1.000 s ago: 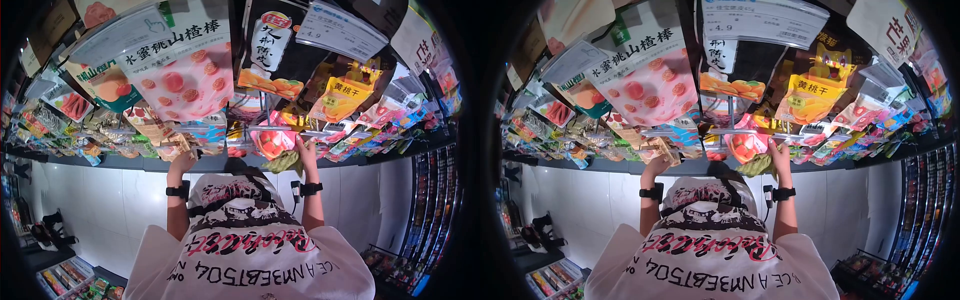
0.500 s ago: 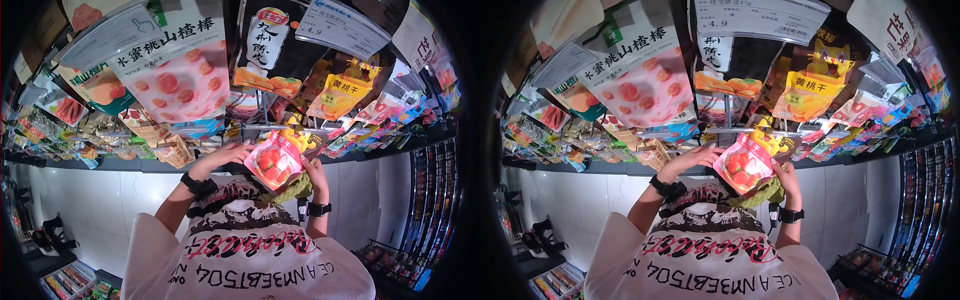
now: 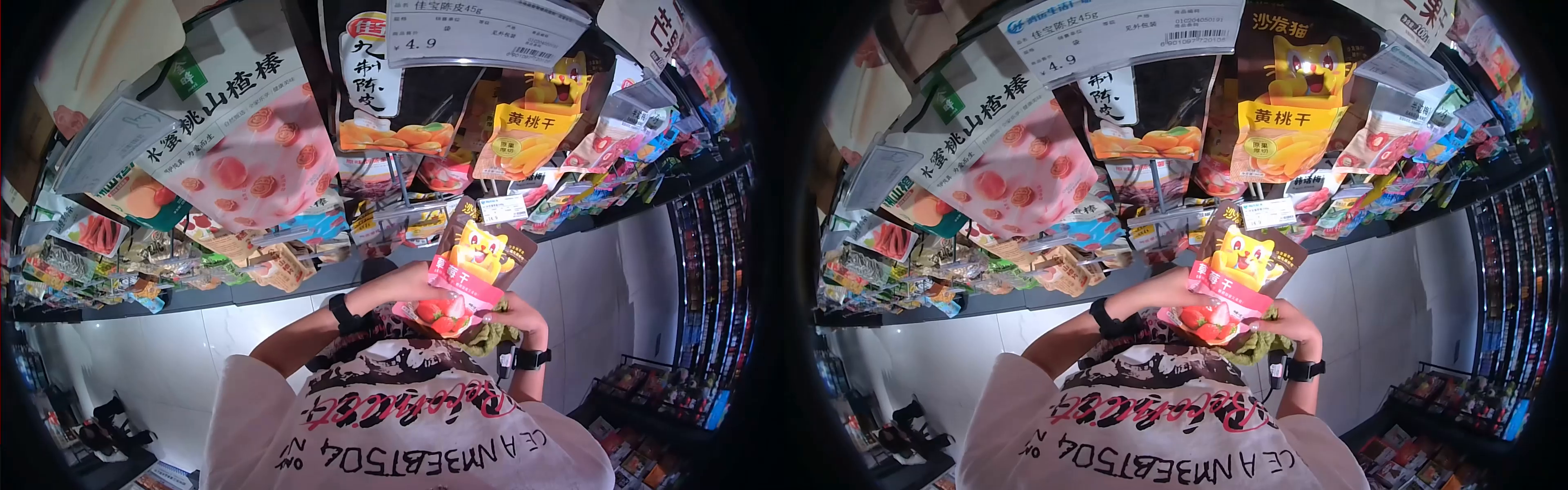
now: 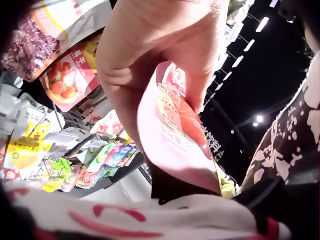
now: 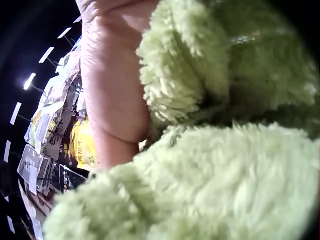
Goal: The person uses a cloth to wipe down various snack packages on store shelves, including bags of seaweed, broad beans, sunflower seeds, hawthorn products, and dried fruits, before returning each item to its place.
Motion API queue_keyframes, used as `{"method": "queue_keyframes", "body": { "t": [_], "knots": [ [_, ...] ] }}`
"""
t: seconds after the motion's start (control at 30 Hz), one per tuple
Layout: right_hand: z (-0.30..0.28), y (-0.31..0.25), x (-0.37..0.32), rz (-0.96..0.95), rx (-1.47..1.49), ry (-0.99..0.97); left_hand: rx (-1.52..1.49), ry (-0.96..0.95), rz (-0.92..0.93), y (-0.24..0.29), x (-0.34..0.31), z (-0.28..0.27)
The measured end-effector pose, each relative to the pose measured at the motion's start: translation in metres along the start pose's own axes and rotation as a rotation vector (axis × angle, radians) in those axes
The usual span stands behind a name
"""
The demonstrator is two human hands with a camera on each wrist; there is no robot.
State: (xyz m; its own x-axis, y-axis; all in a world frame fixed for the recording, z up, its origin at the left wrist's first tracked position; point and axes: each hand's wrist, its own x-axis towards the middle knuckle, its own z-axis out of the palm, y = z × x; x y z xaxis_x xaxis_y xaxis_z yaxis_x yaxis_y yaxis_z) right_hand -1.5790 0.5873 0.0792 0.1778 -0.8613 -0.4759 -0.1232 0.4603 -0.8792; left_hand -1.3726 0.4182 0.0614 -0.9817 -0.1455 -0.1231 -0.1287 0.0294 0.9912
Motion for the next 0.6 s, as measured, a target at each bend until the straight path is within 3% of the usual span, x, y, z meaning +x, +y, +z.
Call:
{"method": "queue_keyframes", "body": {
  "t": [0.07,0.1,0.13,0.17,0.23,0.33,0.37,0.47,0.5,0.57,0.6],
  "knots": [
    [0.000,0.008,-0.010,0.034,0.047,-0.027,0.146,0.052,0.038,0.012,-0.005,0.005],
    [-0.002,0.016,-0.015,-0.005,-0.005,0.050,0.215,0.074,0.087,0.024,-0.010,0.008],
    [-0.005,0.024,-0.020,-0.044,-0.058,0.128,0.337,0.066,0.034,0.013,-0.010,0.015],
    [-0.010,0.035,-0.025,-0.008,0.042,0.139,0.396,0.061,-0.012,0.021,-0.013,0.017],
    [-0.014,0.035,-0.034,-0.013,0.051,0.341,0.482,0.100,-0.052,0.054,-0.023,0.019],
    [-0.028,0.019,-0.033,0.172,-0.066,0.459,0.404,0.132,-0.114,0.052,-0.029,0.010],
    [-0.021,-0.018,-0.032,0.229,-0.039,0.525,0.211,0.285,0.066,0.061,-0.034,0.007],
    [-0.021,-0.052,-0.034,-0.013,0.015,0.890,-0.201,0.343,0.045,0.061,-0.049,-0.006],
    [-0.011,-0.082,-0.037,-0.087,0.014,0.999,-0.157,0.417,0.078,0.071,-0.056,-0.009],
    [0.000,-0.109,-0.032,-0.468,0.204,1.225,-0.184,0.564,0.148,0.073,-0.062,-0.010],
    [0.014,-0.123,-0.033,-0.623,0.227,1.237,-0.179,0.573,0.146,0.073,-0.064,-0.009]
  ]
}}
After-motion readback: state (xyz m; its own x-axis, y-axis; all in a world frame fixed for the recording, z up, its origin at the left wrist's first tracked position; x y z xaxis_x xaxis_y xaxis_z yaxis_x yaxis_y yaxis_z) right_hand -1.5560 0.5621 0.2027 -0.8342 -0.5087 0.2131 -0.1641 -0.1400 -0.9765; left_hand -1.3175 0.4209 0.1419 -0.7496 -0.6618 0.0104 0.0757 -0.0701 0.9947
